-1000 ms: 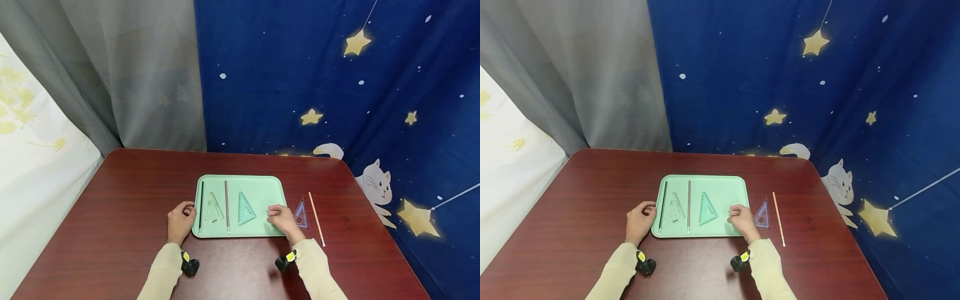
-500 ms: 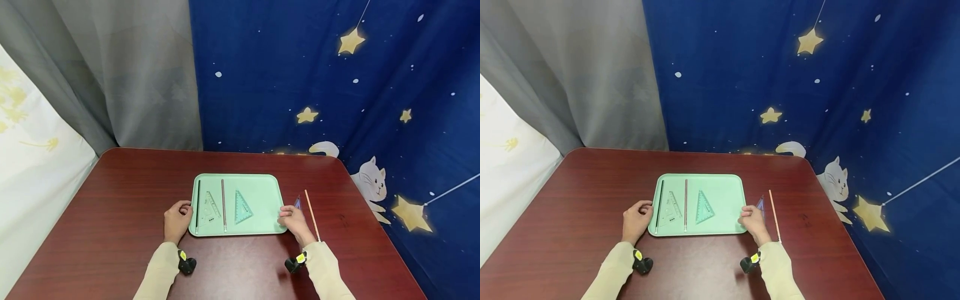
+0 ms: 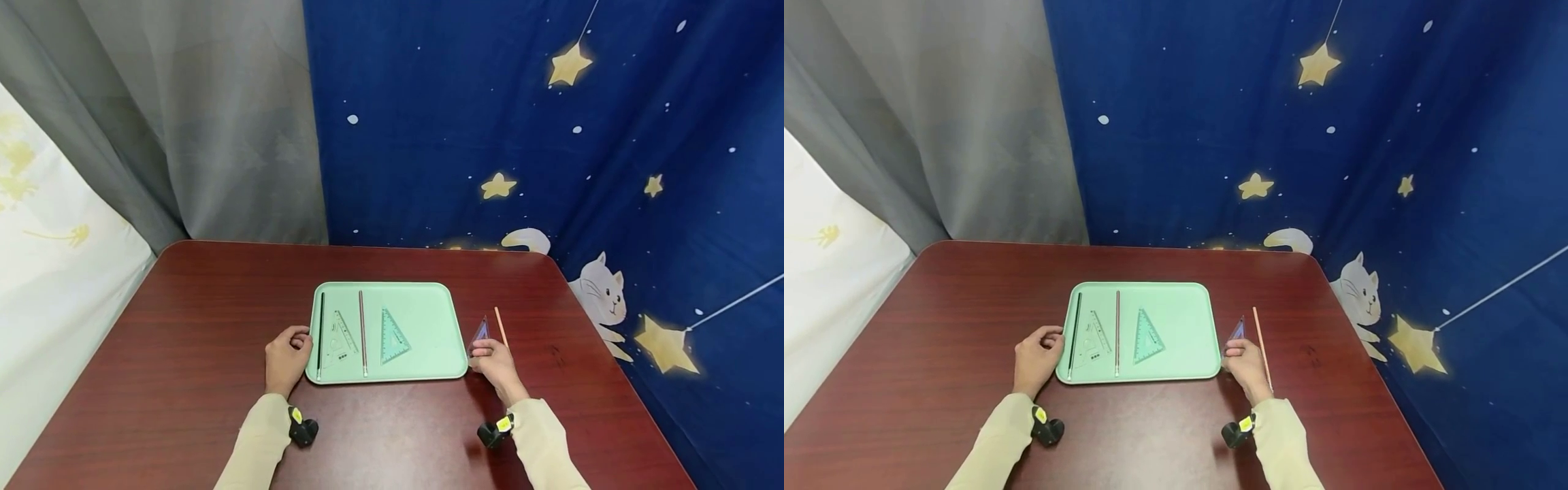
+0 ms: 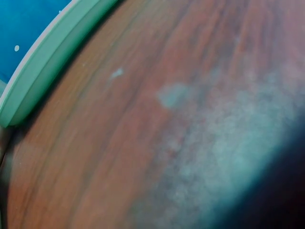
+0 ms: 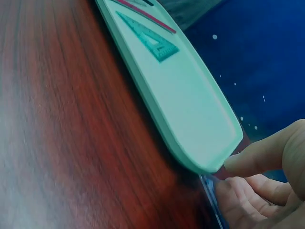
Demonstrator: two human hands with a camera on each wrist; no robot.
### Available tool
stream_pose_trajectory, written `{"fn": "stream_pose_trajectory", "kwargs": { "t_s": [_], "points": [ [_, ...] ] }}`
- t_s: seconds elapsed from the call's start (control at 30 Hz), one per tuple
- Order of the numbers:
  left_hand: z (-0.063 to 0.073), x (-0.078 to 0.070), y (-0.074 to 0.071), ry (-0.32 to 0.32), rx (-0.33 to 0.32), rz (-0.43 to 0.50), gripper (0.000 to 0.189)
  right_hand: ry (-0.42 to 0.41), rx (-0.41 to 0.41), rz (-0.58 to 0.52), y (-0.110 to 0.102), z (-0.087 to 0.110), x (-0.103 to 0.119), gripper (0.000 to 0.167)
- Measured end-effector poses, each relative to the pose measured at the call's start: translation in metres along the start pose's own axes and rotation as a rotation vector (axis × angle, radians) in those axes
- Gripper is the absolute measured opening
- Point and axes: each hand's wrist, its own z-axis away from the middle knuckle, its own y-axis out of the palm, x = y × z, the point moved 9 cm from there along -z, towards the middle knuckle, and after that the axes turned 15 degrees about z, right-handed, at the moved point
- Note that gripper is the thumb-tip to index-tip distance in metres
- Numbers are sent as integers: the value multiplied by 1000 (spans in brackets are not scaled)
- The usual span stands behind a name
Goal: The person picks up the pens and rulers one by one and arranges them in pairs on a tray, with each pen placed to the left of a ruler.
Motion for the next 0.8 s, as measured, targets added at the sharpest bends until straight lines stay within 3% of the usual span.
{"fn": "stream_pose_trajectory", "kwargs": {
  "t_s": [0.37, 0.8],
  "points": [
    [0, -1, -1, 8, -12, 12, 12, 33, -64, -7, -21, 3, -18, 45],
    [1, -2, -1, -11, -5, 19, 12, 75, -122, 83, -47, 6, -35, 46]
  ]
}}
